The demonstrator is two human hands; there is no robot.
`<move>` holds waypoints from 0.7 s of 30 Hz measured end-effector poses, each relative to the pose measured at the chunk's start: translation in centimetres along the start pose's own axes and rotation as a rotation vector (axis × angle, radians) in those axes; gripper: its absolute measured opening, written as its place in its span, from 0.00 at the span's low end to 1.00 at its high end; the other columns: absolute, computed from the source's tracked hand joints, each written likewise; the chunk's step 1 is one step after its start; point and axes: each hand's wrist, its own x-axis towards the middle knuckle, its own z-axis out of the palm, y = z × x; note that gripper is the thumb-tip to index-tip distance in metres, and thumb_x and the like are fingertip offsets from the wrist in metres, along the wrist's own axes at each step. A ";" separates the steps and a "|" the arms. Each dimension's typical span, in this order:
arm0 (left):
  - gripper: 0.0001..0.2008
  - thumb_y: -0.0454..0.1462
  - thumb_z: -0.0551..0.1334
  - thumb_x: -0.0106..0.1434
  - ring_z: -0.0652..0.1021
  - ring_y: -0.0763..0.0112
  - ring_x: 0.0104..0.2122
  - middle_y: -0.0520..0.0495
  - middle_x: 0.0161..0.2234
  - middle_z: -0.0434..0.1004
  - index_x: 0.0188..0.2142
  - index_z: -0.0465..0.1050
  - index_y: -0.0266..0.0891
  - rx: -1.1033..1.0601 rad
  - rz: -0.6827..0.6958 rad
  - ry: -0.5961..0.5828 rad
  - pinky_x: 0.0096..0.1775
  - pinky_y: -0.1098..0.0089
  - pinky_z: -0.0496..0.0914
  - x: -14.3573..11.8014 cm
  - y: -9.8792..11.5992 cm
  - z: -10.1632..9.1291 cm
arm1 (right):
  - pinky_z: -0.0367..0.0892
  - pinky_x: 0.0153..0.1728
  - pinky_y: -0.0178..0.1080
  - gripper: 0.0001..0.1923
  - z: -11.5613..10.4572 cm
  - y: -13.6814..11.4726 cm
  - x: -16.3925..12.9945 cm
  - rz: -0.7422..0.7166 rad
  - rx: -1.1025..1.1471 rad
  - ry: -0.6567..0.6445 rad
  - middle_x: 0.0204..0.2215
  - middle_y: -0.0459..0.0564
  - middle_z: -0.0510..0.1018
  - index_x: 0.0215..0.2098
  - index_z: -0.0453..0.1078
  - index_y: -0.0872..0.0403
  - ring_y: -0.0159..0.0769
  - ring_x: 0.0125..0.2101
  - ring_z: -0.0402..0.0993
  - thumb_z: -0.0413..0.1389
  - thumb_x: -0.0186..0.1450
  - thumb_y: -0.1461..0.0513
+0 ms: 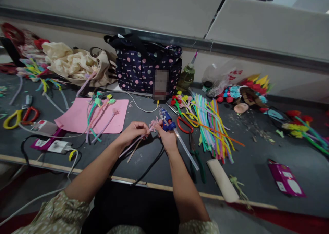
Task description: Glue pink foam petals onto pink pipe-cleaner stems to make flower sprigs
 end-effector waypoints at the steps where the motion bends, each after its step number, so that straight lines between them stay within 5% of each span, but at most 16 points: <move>1: 0.06 0.36 0.66 0.49 0.73 0.75 0.23 0.49 0.24 0.74 0.26 0.75 0.35 -0.001 -0.001 0.002 0.28 0.73 0.69 0.0 0.0 0.0 | 0.62 0.19 0.32 0.16 0.0 0.1 0.0 -0.003 -0.002 -0.002 0.22 0.41 0.74 0.30 0.73 0.54 0.26 0.17 0.63 0.67 0.51 0.53; 21: 0.03 0.34 0.65 0.50 0.73 0.75 0.24 0.49 0.24 0.74 0.26 0.75 0.35 0.004 0.010 -0.009 0.29 0.73 0.70 0.0 -0.2 0.0 | 0.62 0.19 0.32 0.15 0.0 0.4 0.1 -0.008 -0.007 0.005 0.21 0.41 0.75 0.31 0.73 0.54 0.26 0.16 0.63 0.67 0.52 0.54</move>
